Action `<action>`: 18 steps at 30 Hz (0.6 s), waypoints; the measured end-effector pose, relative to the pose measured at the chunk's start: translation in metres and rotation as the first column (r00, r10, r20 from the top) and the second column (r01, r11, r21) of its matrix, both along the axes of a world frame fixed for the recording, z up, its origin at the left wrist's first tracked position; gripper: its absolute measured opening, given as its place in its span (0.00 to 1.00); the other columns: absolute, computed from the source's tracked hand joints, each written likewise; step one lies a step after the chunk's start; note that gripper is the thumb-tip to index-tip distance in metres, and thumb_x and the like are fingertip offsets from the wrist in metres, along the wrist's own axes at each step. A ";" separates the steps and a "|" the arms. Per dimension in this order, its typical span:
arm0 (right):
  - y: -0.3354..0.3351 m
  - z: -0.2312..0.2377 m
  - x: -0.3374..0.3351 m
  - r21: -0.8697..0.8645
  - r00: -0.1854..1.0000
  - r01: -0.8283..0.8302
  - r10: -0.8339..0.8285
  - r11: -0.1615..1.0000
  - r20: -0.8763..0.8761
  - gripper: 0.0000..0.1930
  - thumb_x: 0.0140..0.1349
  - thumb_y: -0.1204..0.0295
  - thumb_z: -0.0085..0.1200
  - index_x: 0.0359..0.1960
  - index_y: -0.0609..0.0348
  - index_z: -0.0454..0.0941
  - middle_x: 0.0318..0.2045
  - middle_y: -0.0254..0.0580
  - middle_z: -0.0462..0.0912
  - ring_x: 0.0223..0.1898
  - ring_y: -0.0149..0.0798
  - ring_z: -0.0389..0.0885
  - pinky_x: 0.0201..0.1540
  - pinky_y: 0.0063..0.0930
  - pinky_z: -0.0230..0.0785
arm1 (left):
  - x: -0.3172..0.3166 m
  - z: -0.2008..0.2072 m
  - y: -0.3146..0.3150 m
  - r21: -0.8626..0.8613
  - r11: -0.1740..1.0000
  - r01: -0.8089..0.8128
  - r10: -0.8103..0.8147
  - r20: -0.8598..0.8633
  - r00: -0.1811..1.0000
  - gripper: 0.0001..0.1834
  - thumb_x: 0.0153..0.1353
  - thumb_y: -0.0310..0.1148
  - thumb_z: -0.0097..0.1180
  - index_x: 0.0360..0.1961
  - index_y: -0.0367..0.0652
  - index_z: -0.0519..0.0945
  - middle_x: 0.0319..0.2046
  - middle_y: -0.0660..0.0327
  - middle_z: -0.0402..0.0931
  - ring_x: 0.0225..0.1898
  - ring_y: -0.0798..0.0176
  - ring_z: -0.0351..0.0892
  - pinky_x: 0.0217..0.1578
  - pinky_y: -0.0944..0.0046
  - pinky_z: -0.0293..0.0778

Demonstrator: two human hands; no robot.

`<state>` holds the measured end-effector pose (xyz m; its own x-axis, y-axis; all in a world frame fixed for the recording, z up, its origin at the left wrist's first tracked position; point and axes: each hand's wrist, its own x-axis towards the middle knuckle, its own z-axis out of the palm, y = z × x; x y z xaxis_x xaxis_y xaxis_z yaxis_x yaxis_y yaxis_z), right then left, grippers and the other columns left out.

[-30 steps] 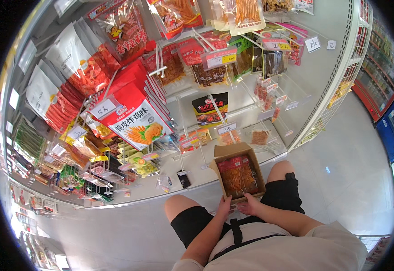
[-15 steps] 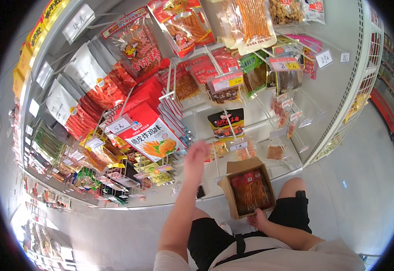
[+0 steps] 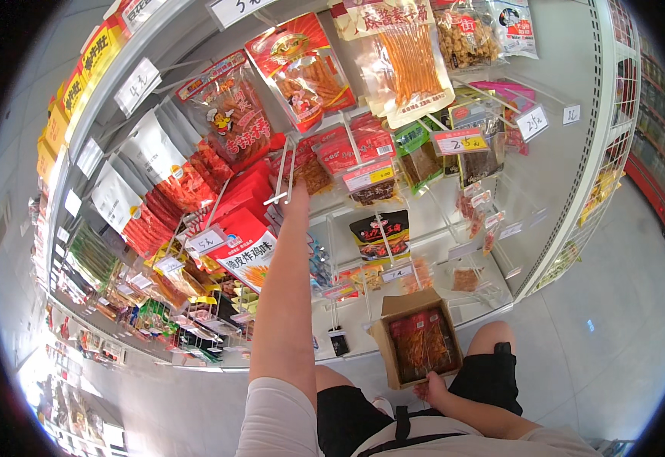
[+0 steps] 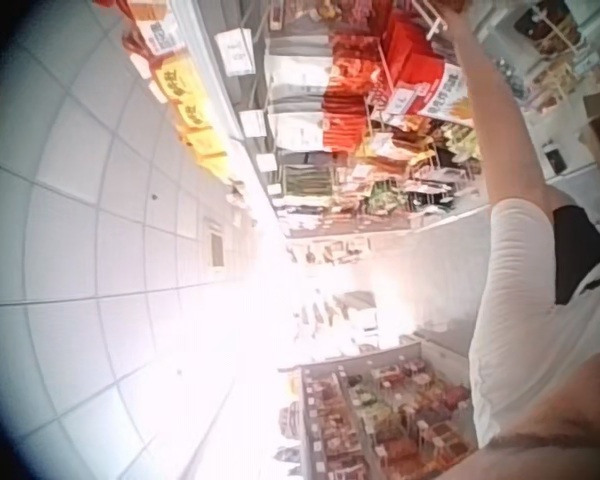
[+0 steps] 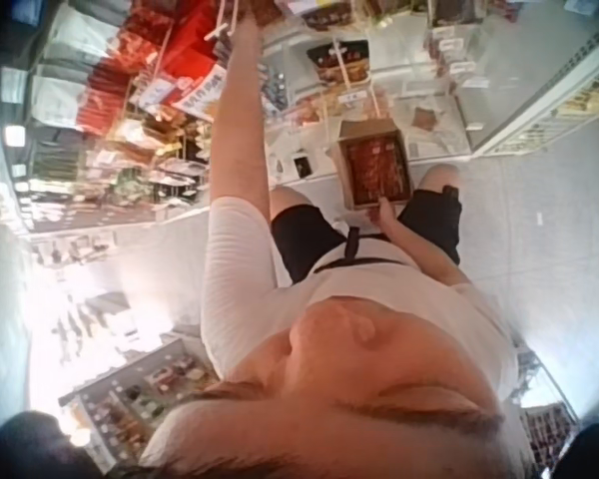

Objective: The person sits on the floor in a convenience store aisle and restocks snack items. They take packaged snacks from a cardboard box on their lap and place them onto the wire rack shelves.

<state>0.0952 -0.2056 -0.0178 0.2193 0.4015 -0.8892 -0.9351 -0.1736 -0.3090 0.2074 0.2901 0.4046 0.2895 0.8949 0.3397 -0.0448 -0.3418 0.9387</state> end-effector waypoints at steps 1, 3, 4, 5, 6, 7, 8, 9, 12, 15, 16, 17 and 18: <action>-0.003 -0.002 0.006 -0.019 0.999 0.032 -0.032 0.999 0.006 0.21 0.67 0.59 0.43 0.47 0.67 0.73 0.33 0.57 0.84 0.32 0.52 0.84 0.34 0.44 0.80 | 0.015 0.006 -0.018 0.012 1.000 0.010 -0.010 -0.005 1.000 0.42 0.66 0.31 0.57 0.77 0.44 0.51 0.60 0.44 0.74 0.40 0.50 0.82 0.39 0.54 0.80; -0.007 0.000 0.006 -0.005 1.000 0.015 -0.015 1.000 0.017 0.20 0.68 0.58 0.43 0.47 0.65 0.73 0.33 0.56 0.84 0.32 0.52 0.84 0.34 0.45 0.80 | 0.011 0.017 -0.040 0.048 0.998 -0.028 0.029 -0.028 0.999 0.33 0.66 0.32 0.58 0.71 0.39 0.63 0.51 0.44 0.81 0.37 0.47 0.83 0.39 0.52 0.80; -0.009 0.000 0.006 0.003 1.000 0.006 -0.006 1.000 0.022 0.20 0.68 0.58 0.42 0.47 0.65 0.73 0.33 0.56 0.84 0.32 0.52 0.85 0.34 0.45 0.80 | 0.016 0.006 -0.025 0.186 0.978 -0.092 0.104 -0.057 0.993 0.27 0.65 0.32 0.58 0.64 0.39 0.68 0.46 0.44 0.81 0.37 0.45 0.83 0.39 0.50 0.79; -0.003 0.005 -0.009 0.009 0.999 -0.047 0.047 0.999 0.013 0.20 0.68 0.58 0.42 0.47 0.65 0.73 0.33 0.55 0.84 0.32 0.51 0.85 0.35 0.44 0.80 | -0.011 -0.004 0.009 0.338 0.920 -0.196 0.237 -0.082 0.968 0.22 0.65 0.33 0.58 0.58 0.38 0.72 0.42 0.44 0.82 0.36 0.42 0.83 0.39 0.48 0.79; -0.002 0.004 -0.009 -0.001 0.999 -0.049 0.049 0.999 0.020 0.20 0.69 0.58 0.42 0.47 0.65 0.74 0.33 0.55 0.84 0.32 0.51 0.85 0.35 0.44 0.80 | -0.012 -0.004 0.010 0.413 0.885 -0.216 0.291 -0.129 0.948 0.17 0.65 0.34 0.58 0.52 0.37 0.75 0.39 0.43 0.82 0.36 0.41 0.82 0.39 0.47 0.78; -0.001 0.004 -0.009 -0.010 0.998 -0.055 0.055 0.998 0.026 0.20 0.69 0.57 0.42 0.47 0.64 0.74 0.33 0.54 0.84 0.33 0.50 0.85 0.35 0.44 0.80 | -0.016 -0.004 0.011 0.487 0.842 -0.233 0.353 -0.170 0.920 0.14 0.65 0.34 0.58 0.47 0.36 0.78 0.36 0.43 0.82 0.36 0.39 0.82 0.40 0.45 0.78; -0.007 0.001 0.002 -0.023 0.999 -0.023 0.024 0.999 0.030 0.21 0.69 0.57 0.41 0.47 0.64 0.74 0.32 0.54 0.84 0.33 0.50 0.85 0.35 0.44 0.80 | 0.005 0.004 -0.022 0.486 0.854 -0.184 0.338 -0.250 0.907 0.12 0.65 0.35 0.58 0.43 0.36 0.79 0.34 0.42 0.82 0.37 0.38 0.82 0.40 0.44 0.77; -0.009 0.000 0.006 -0.023 0.999 -0.019 0.020 1.000 0.030 0.21 0.70 0.57 0.41 0.47 0.64 0.74 0.32 0.53 0.84 0.33 0.50 0.85 0.36 0.44 0.80 | 0.009 0.012 -0.040 0.497 0.854 -0.154 0.349 -0.329 0.877 0.12 0.65 0.35 0.58 0.39 0.35 0.79 0.33 0.41 0.81 0.37 0.36 0.81 0.40 0.43 0.76; -0.006 -0.003 0.001 0.000 0.998 -0.061 0.061 0.998 0.022 0.22 0.70 0.55 0.41 0.45 0.65 0.76 0.32 0.53 0.84 0.34 0.49 0.85 0.37 0.43 0.80 | -0.012 0.015 -0.038 0.647 0.736 -0.196 0.407 -0.193 0.893 0.12 0.67 0.35 0.56 0.38 0.35 0.79 0.33 0.42 0.81 0.36 0.36 0.81 0.39 0.42 0.75; -0.006 -0.003 -0.001 0.018 0.998 -0.061 0.061 0.998 0.016 0.24 0.70 0.54 0.41 0.43 0.66 0.77 0.31 0.52 0.84 0.34 0.49 0.85 0.37 0.43 0.80 | -0.028 0.024 -0.058 0.555 0.822 -0.131 0.266 -0.171 0.949 0.12 0.68 0.35 0.55 0.37 0.34 0.78 0.31 0.42 0.80 0.34 0.37 0.80 0.37 0.44 0.74; -0.007 -0.002 -0.002 0.023 0.998 -0.059 0.059 0.998 0.013 0.25 0.70 0.53 0.41 0.42 0.67 0.77 0.31 0.52 0.83 0.34 0.49 0.85 0.37 0.43 0.80 | -0.033 0.026 -0.067 0.512 0.849 -0.131 0.237 -0.147 0.960 0.12 0.69 0.35 0.55 0.37 0.34 0.78 0.30 0.44 0.79 0.32 0.42 0.79 0.35 0.46 0.73; -0.006 -0.002 -0.002 0.020 0.998 -0.058 0.057 0.998 0.014 0.25 0.70 0.53 0.41 0.41 0.67 0.77 0.31 0.52 0.83 0.33 0.49 0.85 0.37 0.43 0.80 | -0.038 0.027 -0.075 0.468 0.874 -0.132 0.211 -0.121 0.970 0.12 0.69 0.35 0.55 0.37 0.34 0.78 0.28 0.47 0.79 0.30 0.46 0.78 0.33 0.49 0.72; -0.006 -0.004 -0.001 0.015 0.999 -0.052 0.051 0.999 0.017 0.25 0.70 0.53 0.41 0.41 0.68 0.77 0.31 0.52 0.83 0.33 0.49 0.85 0.38 0.43 0.80 | -0.042 0.028 -0.086 0.422 0.897 -0.128 0.183 -0.092 0.979 0.12 0.70 0.35 0.55 0.38 0.34 0.77 0.27 0.50 0.78 0.28 0.51 0.76 0.31 0.52 0.72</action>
